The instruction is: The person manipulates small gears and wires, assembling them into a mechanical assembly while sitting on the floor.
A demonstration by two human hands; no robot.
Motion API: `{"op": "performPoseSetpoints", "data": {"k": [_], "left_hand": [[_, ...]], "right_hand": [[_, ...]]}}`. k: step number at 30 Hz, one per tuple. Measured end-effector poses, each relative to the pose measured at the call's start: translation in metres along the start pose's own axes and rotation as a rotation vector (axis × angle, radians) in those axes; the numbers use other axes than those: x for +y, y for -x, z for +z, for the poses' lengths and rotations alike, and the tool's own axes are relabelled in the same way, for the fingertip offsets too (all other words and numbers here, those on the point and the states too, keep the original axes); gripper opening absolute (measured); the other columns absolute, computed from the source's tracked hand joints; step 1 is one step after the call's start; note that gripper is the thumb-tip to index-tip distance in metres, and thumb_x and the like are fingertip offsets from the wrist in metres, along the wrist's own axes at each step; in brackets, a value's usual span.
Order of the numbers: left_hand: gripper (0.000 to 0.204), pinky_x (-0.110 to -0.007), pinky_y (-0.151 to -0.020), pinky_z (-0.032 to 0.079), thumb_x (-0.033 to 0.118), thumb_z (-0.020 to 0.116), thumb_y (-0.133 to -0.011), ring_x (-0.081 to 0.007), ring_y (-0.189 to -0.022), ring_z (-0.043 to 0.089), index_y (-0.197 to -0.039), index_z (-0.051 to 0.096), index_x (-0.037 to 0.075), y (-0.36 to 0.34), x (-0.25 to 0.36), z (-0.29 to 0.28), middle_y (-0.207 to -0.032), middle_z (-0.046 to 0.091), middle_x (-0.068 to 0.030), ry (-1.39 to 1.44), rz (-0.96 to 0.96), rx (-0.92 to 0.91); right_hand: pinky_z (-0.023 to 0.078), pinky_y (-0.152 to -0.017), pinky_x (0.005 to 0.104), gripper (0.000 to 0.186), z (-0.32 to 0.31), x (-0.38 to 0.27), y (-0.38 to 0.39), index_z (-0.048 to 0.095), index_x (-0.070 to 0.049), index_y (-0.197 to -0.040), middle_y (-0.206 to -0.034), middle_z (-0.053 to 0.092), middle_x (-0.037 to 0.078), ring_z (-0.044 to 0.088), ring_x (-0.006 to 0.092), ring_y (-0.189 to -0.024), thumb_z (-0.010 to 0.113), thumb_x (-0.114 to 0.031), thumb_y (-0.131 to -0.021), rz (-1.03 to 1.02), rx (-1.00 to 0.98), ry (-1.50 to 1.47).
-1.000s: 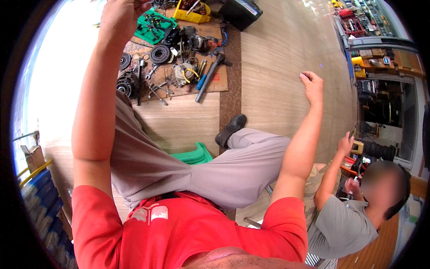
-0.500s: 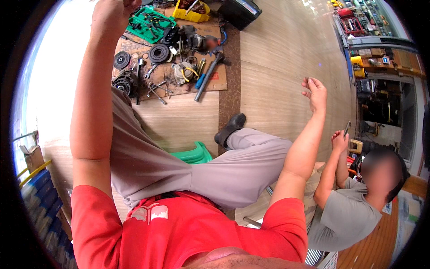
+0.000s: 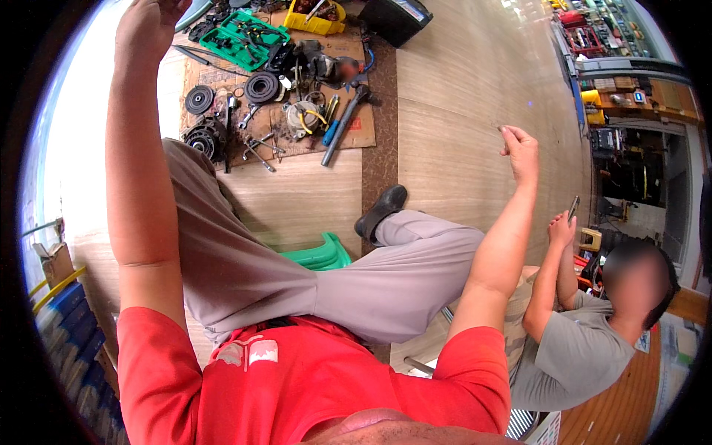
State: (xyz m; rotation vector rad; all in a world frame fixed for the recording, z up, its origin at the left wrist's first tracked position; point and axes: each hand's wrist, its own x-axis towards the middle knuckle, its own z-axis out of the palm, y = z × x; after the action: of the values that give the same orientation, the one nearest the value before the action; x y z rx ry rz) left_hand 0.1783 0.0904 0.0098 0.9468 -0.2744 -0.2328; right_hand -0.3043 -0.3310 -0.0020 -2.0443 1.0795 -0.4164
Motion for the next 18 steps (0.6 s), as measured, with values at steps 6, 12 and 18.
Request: {"op": "performPoseSetpoints", "data": {"k": [6, 12, 18], "left_hand": [[0.017, -0.024, -0.059, 0.048, 0.019, 0.056, -0.097, -0.0122, -0.072, 0.062, -0.110, 0.058, 0.008, 0.005, 0.014, -0.001, -0.091, 0.066, -0.0027, -0.066, 0.004, 0.064], [0.020, -0.027, -0.062, 0.049, 0.020, 0.057, -0.096, -0.0136, -0.073, 0.062, -0.112, 0.058, 0.007, -0.003, 0.015, -0.018, -0.093, 0.066, -0.0037, -0.126, 0.041, 0.130], [0.019, -0.026, -0.060, 0.049, 0.020, 0.057, -0.096, -0.0135, -0.072, 0.062, -0.110, 0.059, 0.007, 0.005, 0.020, -0.013, -0.092, 0.066, -0.0042, -0.117, 0.080, 0.145]], "right_hand": [[0.049, -0.069, 0.0321, 0.024, 0.016, 0.008, -0.005, 0.072, 0.002, -0.095, -0.082, 0.070, 0.011, 0.063, 0.0205, -0.072, 0.070, -0.021, -0.086, -0.262, -0.020, 0.422], [0.050, -0.074, 0.0356, 0.023, 0.022, 0.020, 0.000, 0.073, -0.001, -0.096, -0.087, 0.069, 0.016, 0.066, 0.0287, -0.083, 0.069, -0.021, -0.085, -0.325, -0.075, 0.608], [0.051, -0.079, 0.0373, 0.027, 0.007, 0.055, -0.004, 0.073, -0.003, -0.098, -0.094, 0.070, 0.017, 0.067, 0.0314, -0.091, 0.068, -0.026, -0.085, -0.265, 0.086, 0.686]]}}
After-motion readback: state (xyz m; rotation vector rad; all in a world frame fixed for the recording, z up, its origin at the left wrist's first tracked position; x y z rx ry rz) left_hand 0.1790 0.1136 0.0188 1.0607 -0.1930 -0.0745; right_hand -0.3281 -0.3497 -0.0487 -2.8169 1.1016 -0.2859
